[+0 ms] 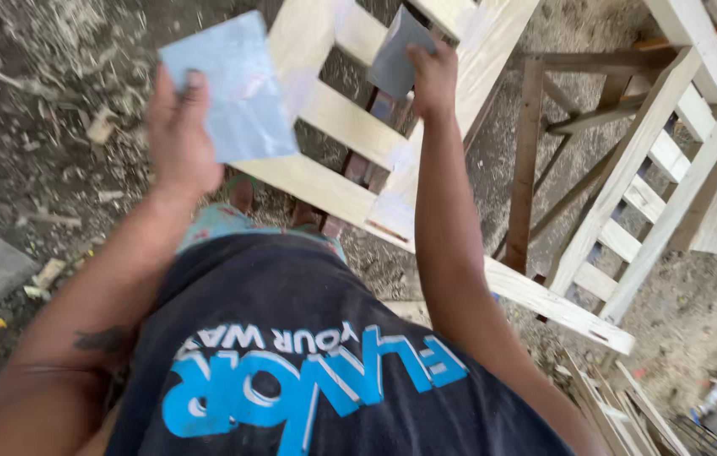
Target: The person sands the surface of a wooden chair frame using a sanding block. They systematically smooth the top rails and side supports of the chair, moving the sanding block back and forth along the wood grain. The person holds a second sanding sheet in their other hand while working.
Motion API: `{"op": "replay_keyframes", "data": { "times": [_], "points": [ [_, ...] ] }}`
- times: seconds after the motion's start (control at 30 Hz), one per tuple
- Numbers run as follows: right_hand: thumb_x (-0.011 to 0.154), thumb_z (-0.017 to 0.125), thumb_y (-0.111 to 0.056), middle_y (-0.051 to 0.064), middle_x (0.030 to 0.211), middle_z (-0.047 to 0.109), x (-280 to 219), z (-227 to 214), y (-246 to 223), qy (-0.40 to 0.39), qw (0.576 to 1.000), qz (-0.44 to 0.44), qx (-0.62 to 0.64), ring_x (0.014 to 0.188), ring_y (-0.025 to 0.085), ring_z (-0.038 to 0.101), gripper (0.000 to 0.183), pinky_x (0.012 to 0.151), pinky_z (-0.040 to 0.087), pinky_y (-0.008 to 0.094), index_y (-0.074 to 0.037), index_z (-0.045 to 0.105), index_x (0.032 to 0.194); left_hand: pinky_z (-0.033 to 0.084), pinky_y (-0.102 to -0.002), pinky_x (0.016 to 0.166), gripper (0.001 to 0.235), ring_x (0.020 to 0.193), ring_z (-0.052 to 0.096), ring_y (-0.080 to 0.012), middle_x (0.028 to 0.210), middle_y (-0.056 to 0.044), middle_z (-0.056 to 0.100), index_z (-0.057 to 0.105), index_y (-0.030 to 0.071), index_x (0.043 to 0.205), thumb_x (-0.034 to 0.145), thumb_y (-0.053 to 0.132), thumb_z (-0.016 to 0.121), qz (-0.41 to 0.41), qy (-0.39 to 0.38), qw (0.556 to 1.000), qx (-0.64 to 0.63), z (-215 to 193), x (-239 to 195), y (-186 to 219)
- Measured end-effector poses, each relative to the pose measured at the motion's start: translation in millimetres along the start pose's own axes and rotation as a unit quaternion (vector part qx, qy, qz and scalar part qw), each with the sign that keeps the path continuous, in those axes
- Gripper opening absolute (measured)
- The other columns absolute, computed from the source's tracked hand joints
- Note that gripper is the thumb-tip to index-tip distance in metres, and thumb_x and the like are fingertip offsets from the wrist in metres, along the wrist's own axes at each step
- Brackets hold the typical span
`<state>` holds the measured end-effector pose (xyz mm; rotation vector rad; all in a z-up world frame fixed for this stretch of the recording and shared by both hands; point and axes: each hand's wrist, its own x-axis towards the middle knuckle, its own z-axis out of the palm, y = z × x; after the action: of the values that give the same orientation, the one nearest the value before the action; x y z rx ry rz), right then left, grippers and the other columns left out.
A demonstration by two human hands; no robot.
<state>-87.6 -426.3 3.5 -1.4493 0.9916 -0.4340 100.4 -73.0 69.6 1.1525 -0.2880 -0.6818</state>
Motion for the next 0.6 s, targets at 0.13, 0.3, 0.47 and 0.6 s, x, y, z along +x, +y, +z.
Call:
{"op": "replay_keyframes", "data": {
  "times": [0.13,0.3,0.47,0.6],
  "points": [
    [0.101,0.066,-0.004,0.020,0.131,0.065,-115,40,-81,-0.098,0.911,-0.126,0.380,0.112,0.033,0.071,0.052,0.081,0.063,0.044,0.001,0.049,0.150,0.045,-0.029,0.087,0.036,0.092,0.052,-0.0088,0.111,-0.002,0.060,0.055,0.002,0.138,0.118,0.031,0.052,0.094,-0.037,0.995,-0.008,54,19,5],
    [0.102,0.057,0.002,0.018,0.141,0.061,-194,70,-141,-0.126,0.948,-0.243,0.161,0.129,0.031,0.064,0.042,0.104,0.063,0.044,-0.003,0.056,0.144,0.048,-0.025,0.077,0.031,0.086,0.054,-0.0053,0.098,0.000,0.061,0.055,0.004,0.123,0.120,0.034,0.045,0.215,-0.031,0.975,0.043,84,24,28],
    [0.095,0.057,0.009,0.017,0.144,0.055,-229,71,-161,-0.082,0.939,-0.248,-0.222,0.134,0.031,0.059,0.052,0.106,0.059,0.038,-0.006,0.058,0.145,0.049,-0.028,0.088,0.028,0.096,0.055,-0.0080,0.109,-0.003,0.061,0.054,0.005,0.127,0.120,0.030,0.046,0.184,-0.079,0.978,-0.059,92,19,39],
    [0.087,0.062,0.010,0.011,0.126,0.071,-252,56,-182,0.044,0.848,-0.320,-0.420,0.118,0.028,0.065,0.044,0.097,0.053,0.039,-0.008,0.075,0.125,0.050,-0.027,0.094,0.031,0.104,0.058,-0.0079,0.120,-0.003,0.064,0.053,0.004,0.136,0.121,0.029,0.045,0.161,-0.175,0.971,0.009,93,24,53]
  ]
}}
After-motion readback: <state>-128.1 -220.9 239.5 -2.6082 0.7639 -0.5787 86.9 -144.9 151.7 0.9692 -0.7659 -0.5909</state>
